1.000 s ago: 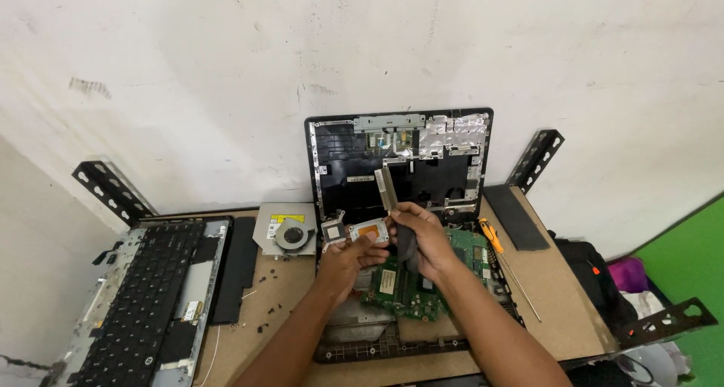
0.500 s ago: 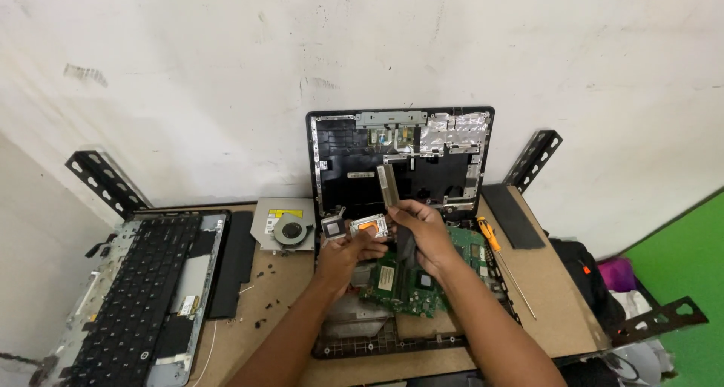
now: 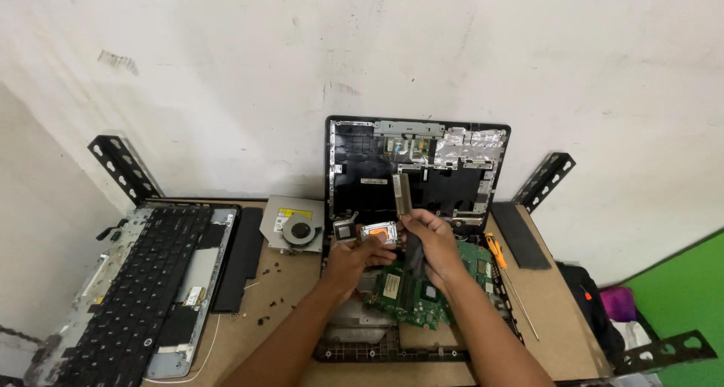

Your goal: Disassembling a laptop by removing the heatsink and motherboard using a screwdriver and hands.

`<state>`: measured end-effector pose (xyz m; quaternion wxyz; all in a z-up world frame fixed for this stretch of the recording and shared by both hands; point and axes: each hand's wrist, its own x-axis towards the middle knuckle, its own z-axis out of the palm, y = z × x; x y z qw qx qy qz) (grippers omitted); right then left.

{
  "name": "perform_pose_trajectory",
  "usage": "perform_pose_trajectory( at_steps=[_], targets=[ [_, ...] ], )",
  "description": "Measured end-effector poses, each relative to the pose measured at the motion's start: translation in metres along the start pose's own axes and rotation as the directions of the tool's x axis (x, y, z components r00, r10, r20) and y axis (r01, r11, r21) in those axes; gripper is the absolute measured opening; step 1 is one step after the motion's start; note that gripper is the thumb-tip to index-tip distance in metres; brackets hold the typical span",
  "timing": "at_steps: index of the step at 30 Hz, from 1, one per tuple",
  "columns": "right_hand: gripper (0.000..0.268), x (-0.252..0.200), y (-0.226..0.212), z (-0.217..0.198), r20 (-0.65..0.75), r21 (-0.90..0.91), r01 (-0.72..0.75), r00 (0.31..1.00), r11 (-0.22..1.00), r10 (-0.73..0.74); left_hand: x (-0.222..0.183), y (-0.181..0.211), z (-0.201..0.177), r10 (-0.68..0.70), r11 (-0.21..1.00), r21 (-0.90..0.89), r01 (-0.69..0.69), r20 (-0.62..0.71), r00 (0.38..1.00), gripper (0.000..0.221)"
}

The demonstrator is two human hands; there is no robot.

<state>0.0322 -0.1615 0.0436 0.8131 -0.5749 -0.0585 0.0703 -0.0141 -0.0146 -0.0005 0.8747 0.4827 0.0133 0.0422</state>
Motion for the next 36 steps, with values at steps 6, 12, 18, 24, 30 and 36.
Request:
perform_pose_trajectory(
  at_steps=[6, 12, 18, 24, 30, 36],
  targets=[
    [0.002, 0.004, 0.008, -0.005, -0.011, 0.046, 0.019, 1.0, 0.999, -0.019, 0.005, -0.011, -0.003, -0.017, 1.0, -0.012, 0.017, -0.014, 1.0, 0.019],
    [0.002, 0.009, 0.014, -0.008, -0.007, 0.086, 0.029, 1.0, 0.996, -0.028, 0.009, -0.019, -0.005, -0.018, 1.0, -0.024, 0.018, -0.01, 1.0, 0.022],
    [0.003, 0.015, 0.016, -0.014, -0.031, 0.055, 0.081, 0.996, 0.995, -0.079, 0.001, 0.0, 0.004, 0.063, 0.998, -0.002, -0.063, 0.022, 0.998, 0.023],
    [0.003, 0.013, 0.008, -0.016, -0.047, 0.068, 0.074, 0.996, 0.995, -0.071, 0.001, 0.003, 0.009, 0.039, 0.998, -0.052, -0.042, -0.06, 0.997, 0.019],
    [0.004, 0.022, 0.017, -0.026, -0.072, -0.146, 0.167, 0.981, 0.975, -0.179, 0.01, -0.015, -0.005, 0.042, 0.998, -0.049, -0.043, -0.031, 0.999, 0.019],
    [0.002, 0.019, 0.014, -0.023, -0.041, -0.347, 0.242, 0.961, 0.906, -0.272, 0.003, -0.003, 0.001, -0.025, 1.0, 0.01, 0.025, 0.03, 0.999, 0.019]
  ],
)
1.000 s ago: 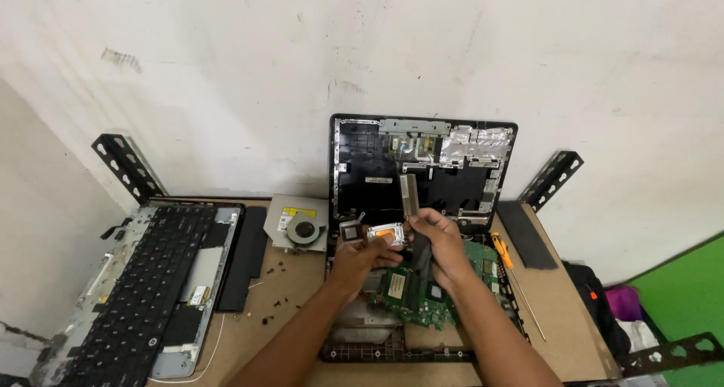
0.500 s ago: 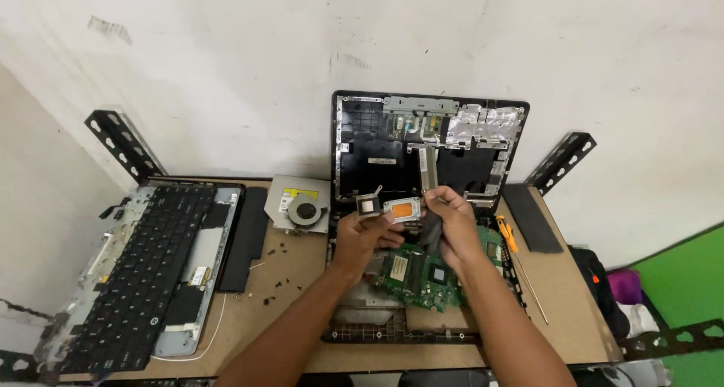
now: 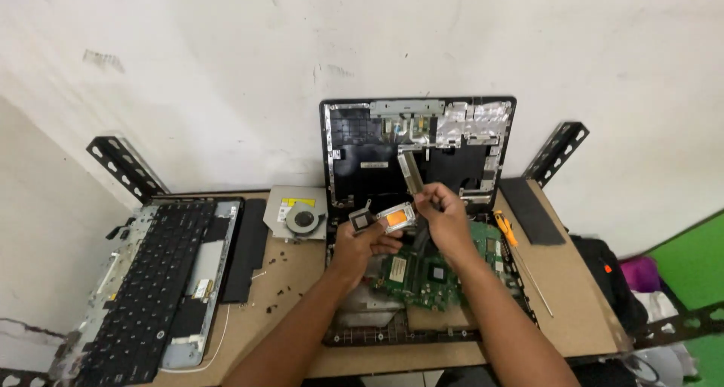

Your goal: Disassembling a laptop by removing the heatsink and motherboard using a screwdriver and hands.

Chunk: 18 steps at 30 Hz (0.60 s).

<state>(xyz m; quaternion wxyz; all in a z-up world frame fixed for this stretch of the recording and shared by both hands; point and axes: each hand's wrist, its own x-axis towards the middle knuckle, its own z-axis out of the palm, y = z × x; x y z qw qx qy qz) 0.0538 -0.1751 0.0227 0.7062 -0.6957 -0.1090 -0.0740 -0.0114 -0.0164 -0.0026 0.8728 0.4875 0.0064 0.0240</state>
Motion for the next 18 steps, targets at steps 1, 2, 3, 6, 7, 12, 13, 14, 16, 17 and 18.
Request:
perform_pose_trajectory(
  at_steps=[1, 2, 3, 6, 7, 12, 13, 14, 16, 17, 18],
  targets=[
    [0.002, -0.003, 0.0, 0.001, -0.002, 0.001, -0.021, 1.0, 1.0, 0.021, -0.004, 0.0, 0.001, -0.018, 1.0, 0.002, 0.018, -0.009, 1.0, 0.019],
    [0.002, -0.005, 0.001, 0.003, 0.009, -0.016, -0.017, 1.0, 1.0, 0.017, -0.008, -0.001, 0.003, -0.019, 1.0, -0.016, 0.019, -0.007, 1.0, 0.016],
    [0.004, 0.003, -0.004, 0.005, 0.017, -0.028, 0.012, 1.0, 1.0, -0.012, -0.001, 0.005, 0.007, 0.0, 1.0, -0.027, 0.0, 0.009, 1.0, 0.014],
    [0.004, 0.007, 0.011, 0.002, 0.02, -0.067, 0.001, 1.0, 0.998, 0.001, -0.001, 0.0, 0.003, -0.007, 1.0, -0.007, 0.007, -0.008, 1.0, 0.017],
    [0.004, 0.001, 0.007, 0.002, 0.009, -0.066, -0.015, 1.0, 0.998, 0.016, -0.004, -0.002, 0.002, -0.026, 1.0, -0.003, 0.026, -0.008, 1.0, 0.017],
    [0.026, -0.001, -0.014, 0.002, -0.117, -0.074, -0.01, 0.993, 0.997, 0.001, -0.004, 0.009, 0.008, -0.004, 0.999, 0.037, 0.006, -0.049, 0.999, 0.021],
    [0.026, -0.004, -0.013, 0.002, -0.114, -0.076, -0.028, 0.993, 0.997, 0.019, -0.008, 0.007, 0.008, -0.019, 0.999, 0.034, 0.021, -0.061, 0.998, 0.021],
    [0.025, -0.008, -0.013, 0.001, -0.115, -0.001, -0.026, 0.993, 1.0, 0.026, -0.012, 0.005, 0.008, -0.005, 0.999, 0.034, 0.008, -0.078, 0.997, 0.02],
    [0.024, 0.001, -0.019, 0.002, -0.117, 0.077, 0.024, 0.993, 0.997, -0.015, -0.004, 0.009, 0.012, 0.049, 0.998, 0.037, -0.047, -0.07, 0.996, 0.019],
    [0.03, -0.002, -0.018, 0.002, -0.122, 0.101, 0.053, 0.992, 0.993, -0.04, -0.004, 0.007, 0.012, 0.059, 0.997, 0.056, -0.054, -0.075, 0.995, 0.02],
    [0.035, -0.004, -0.017, 0.002, -0.128, 0.126, 0.082, 0.99, 0.989, -0.066, -0.005, 0.004, 0.012, 0.068, 0.995, 0.075, -0.062, -0.079, 0.995, 0.021]
  ],
)
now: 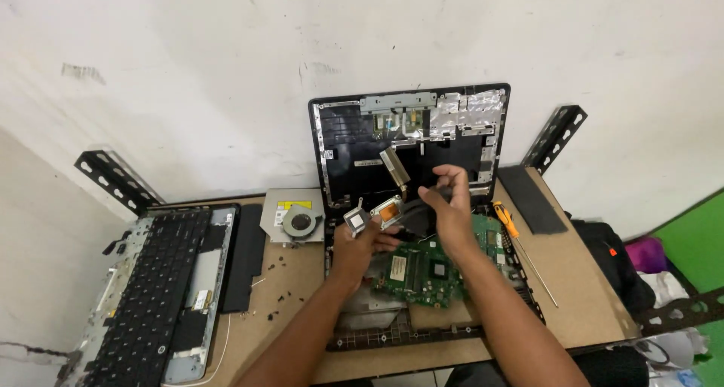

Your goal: Disassembling a laptop by removing the heatsink and motherboard using a screwdriver and hands.

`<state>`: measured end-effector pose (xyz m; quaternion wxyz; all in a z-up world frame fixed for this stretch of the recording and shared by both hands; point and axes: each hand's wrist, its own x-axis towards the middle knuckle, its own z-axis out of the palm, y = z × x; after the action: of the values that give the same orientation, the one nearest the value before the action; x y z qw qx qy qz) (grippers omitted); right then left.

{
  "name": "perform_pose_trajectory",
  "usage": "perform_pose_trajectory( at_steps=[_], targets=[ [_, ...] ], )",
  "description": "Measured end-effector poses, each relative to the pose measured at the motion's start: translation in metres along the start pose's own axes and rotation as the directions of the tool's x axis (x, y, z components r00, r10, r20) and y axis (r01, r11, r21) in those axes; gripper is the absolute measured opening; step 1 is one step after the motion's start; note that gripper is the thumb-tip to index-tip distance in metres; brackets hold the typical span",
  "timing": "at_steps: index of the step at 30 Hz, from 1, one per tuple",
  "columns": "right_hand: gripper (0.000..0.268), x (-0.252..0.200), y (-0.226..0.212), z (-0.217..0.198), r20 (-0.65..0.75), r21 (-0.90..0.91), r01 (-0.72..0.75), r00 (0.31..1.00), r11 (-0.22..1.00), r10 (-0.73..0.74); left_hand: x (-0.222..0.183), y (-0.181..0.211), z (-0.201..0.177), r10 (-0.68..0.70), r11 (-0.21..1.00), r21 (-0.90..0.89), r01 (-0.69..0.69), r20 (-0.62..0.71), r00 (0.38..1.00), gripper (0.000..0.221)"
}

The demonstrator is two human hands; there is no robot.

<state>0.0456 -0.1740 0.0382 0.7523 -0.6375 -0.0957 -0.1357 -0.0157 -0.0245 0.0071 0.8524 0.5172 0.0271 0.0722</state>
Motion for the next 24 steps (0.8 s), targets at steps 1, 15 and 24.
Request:
perform_pose_trajectory(
  at_steps=[1, 15, 24],
  targets=[
    [0.035, -0.001, -0.003, 0.0, -0.006, -0.003, -0.002, 1.0, 1.0, 0.002, 0.002, 0.0, -0.001, -0.005, 1.0, -0.001, 0.005, 0.004, 1.0, 0.021],
    [0.032, -0.02, -0.014, 0.016, 0.17, -0.154, 0.442, 0.893, 0.884, -0.416, 0.004, 0.002, -0.005, 0.056, 0.998, -0.013, -0.056, 0.015, 0.998, 0.025],
    [0.04, -0.003, 0.02, 0.001, 0.045, -0.059, 0.422, 0.907, 0.905, -0.42, 0.002, 0.003, -0.002, -0.061, 0.998, -0.034, 0.06, -0.015, 0.998, 0.027]
  ],
)
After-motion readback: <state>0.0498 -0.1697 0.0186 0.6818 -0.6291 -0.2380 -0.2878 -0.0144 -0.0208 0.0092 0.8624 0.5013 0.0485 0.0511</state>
